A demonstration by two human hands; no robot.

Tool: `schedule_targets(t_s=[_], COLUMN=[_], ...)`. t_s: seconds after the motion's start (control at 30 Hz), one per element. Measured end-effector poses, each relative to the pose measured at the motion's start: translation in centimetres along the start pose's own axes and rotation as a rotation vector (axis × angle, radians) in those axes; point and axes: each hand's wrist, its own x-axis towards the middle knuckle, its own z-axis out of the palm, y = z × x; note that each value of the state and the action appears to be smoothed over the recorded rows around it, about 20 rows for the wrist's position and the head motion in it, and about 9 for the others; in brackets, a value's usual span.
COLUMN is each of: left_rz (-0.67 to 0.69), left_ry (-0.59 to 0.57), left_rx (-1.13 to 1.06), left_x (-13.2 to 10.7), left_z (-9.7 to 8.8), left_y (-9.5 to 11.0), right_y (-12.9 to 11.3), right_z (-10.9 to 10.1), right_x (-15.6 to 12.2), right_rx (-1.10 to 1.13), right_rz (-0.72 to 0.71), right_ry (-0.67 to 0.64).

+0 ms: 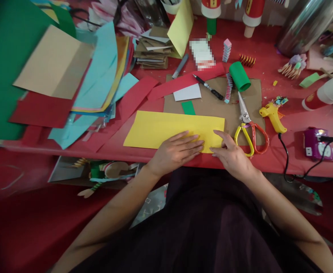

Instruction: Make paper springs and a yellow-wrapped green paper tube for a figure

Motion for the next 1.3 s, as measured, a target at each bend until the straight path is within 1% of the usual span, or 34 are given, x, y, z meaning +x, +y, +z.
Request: schedule_targets(t_s=[0.1, 0.23, 0.33, 0.4, 0.47, 0.6, 0.7, 0.8, 0.87, 0.97, 1.03, 1.1, 1.17, 1.2, 1.23, 1.3], left_rz=[0.065, 0.208, 0.251, 0.246, 0.226, 0.179, 0.129, 0.052, -0.035, -0.203, -0.342, -0.496, -0.631, -0.683, -0.723, -0.792], left_ry=[-0.009, -0.089, -0.124, -0.139, -0.164, -0.241, -0.276, -0.265, -0.24, -0.18, -0.063, 0.121, 0.298, 0.357, 0.393, 0.425], left_rx=[0.074, 0.222, 0.28, 0.295, 0.291, 0.266, 0.278, 0.31, 0.339, 0.392, 0.457, 0.562, 0.631, 0.628, 0.599, 0.492], left_x=[-0.4, -0.9, -1.1, -1.1, -1.0, -1.0, -1.3, -2.2, -3.3, -5.3, -6.5, -7.5, -7.9, -7.8, -7.6, -6.9], left_z=[-0.1, -0.8, -1.1, -1.1, -1.1, -1.4, -2.2, -3.4, -4.5, -6.2, -7.1, -7.6, -7.9, -7.9, -7.9, -7.9], left_y=[-0.2, -0.6, -0.8, -0.9, -0.8, -0.6, -0.8, -1.9, -3.0, -4.6, -5.1, -5.2, -4.9, -4.7, -4.5, -4.3], right_y=[-0.2, -1.0, -1.7, -2.0, -2.2, -2.2, -2.1, -1.9, -1.9, -1.9, -2.0, -2.1, -2.2, -2.2, -2.2, -2.1], right_z=[0.1, -0.3, -0.4, -0.3, 0.2, 1.1, 1.4, 1.4, 1.4, 1.4, 1.5, 1.6, 1.7, 1.7, 1.8, 1.8], right_x=[-0.4, -1.2, -1.9, -2.3, -2.6, -3.0, -3.1, -3.1, -3.1, -3.1, -3.2, -3.2, -3.2, -3.1, -3.1, -3.1], right_rx=[-0.047, -0.292, -0.4, -0.43, -0.457, -0.449, -0.442, -0.434, -0.431, -0.448, -0.461, -0.469, -0.475, -0.478, -0.482, -0.484], right_rz=[-0.01, -0.034, -0.11, -0.131, -0.1, -0.07, -0.079, -0.094, -0.096, -0.102, -0.109, -0.109, -0.106, -0.107, -0.112, -0.125], right_ry=[0.004, -0.026, -0.09, -0.131, -0.153, -0.148, -0.137, -0.134, -0.126, -0.116, -0.112, -0.112, -0.106, -0.101, -0.095, -0.085])
